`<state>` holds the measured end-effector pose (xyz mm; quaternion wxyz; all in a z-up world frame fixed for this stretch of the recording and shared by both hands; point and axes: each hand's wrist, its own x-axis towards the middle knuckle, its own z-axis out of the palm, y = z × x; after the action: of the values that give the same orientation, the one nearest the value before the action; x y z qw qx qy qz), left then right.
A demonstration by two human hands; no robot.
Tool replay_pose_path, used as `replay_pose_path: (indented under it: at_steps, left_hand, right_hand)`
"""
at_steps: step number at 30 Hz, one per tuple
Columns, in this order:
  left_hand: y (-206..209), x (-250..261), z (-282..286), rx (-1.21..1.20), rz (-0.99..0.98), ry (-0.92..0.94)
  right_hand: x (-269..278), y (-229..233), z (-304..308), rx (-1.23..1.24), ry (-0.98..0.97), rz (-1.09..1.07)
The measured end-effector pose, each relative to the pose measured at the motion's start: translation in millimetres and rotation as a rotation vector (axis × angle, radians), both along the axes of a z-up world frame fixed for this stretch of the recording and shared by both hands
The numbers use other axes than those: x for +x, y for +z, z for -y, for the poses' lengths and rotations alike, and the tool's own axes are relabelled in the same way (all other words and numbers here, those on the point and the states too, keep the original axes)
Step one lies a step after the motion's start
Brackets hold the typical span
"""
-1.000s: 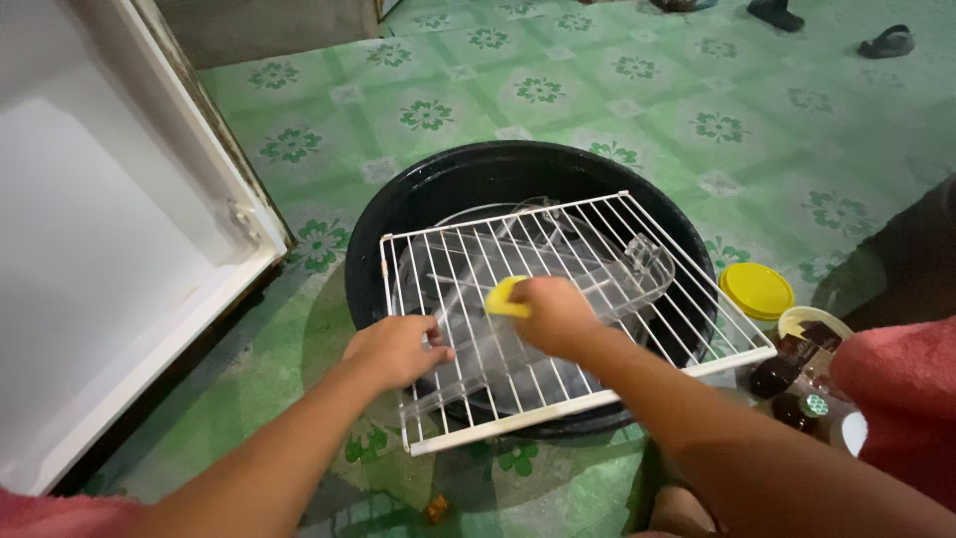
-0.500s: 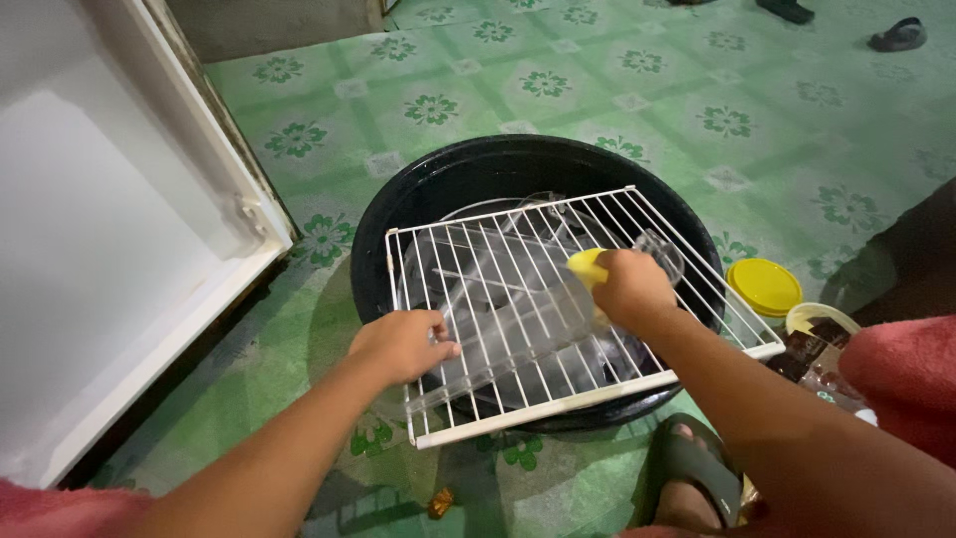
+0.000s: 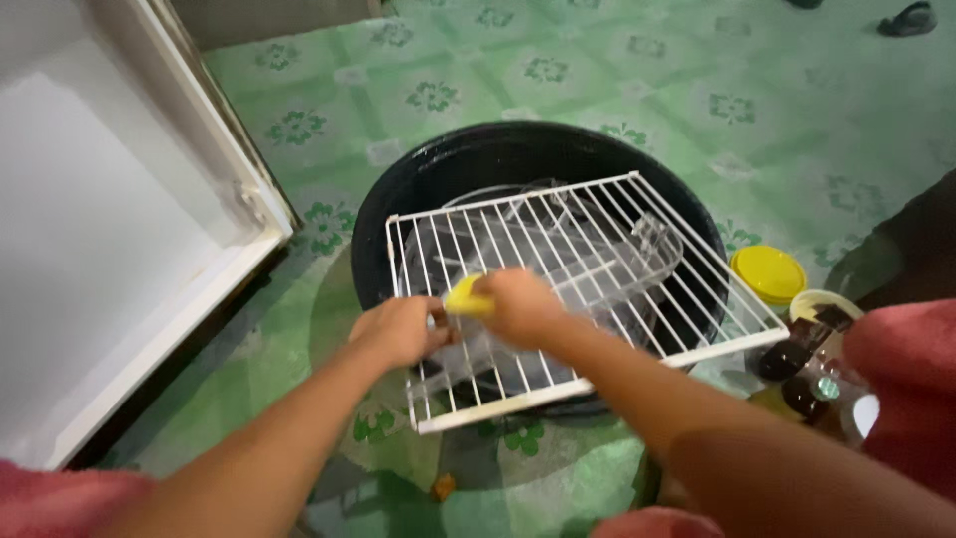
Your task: The person scrubs a white wire rack and a clear plastic tray with a yellow sponge over a black basin. The person repeatedly wipes both sides of the tray and the rack bars, then places the tray back on the rack.
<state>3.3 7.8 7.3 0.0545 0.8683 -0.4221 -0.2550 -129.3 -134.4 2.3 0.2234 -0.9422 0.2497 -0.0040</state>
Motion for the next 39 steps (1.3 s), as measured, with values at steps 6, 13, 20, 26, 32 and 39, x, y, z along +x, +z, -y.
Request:
replay_pose_path:
  at_steps: [6,13,20,26,32,39]
  left_hand:
    - [-5,2,7,-0.071,0.055,-0.024]
    - [2,-5,17,-0.115,0.127,0.043]
    - [5,-2,14,-0.137,0.199,0.085]
    - [11,5,3,-0.235,0.249,0.069]
    - [17,-11,7,-0.157,0.191,0.043]
    - [12,-12,10,-0.465,0.400,-0.026]
  right_hand:
    - [-39,-17,81,-0.086,-0.300,0.004]
    - [-42,-25,86,-0.128,-0.310,0.123]
    - [3,-28,28,-0.058,0.099,0.229]
    - [-2,-24,47,0.092,-0.184,0.159]
    - [-57,-27,101,-0.092,-0.495,0.298]
    - [-36,-28,66,0.106,-0.380,0.557]
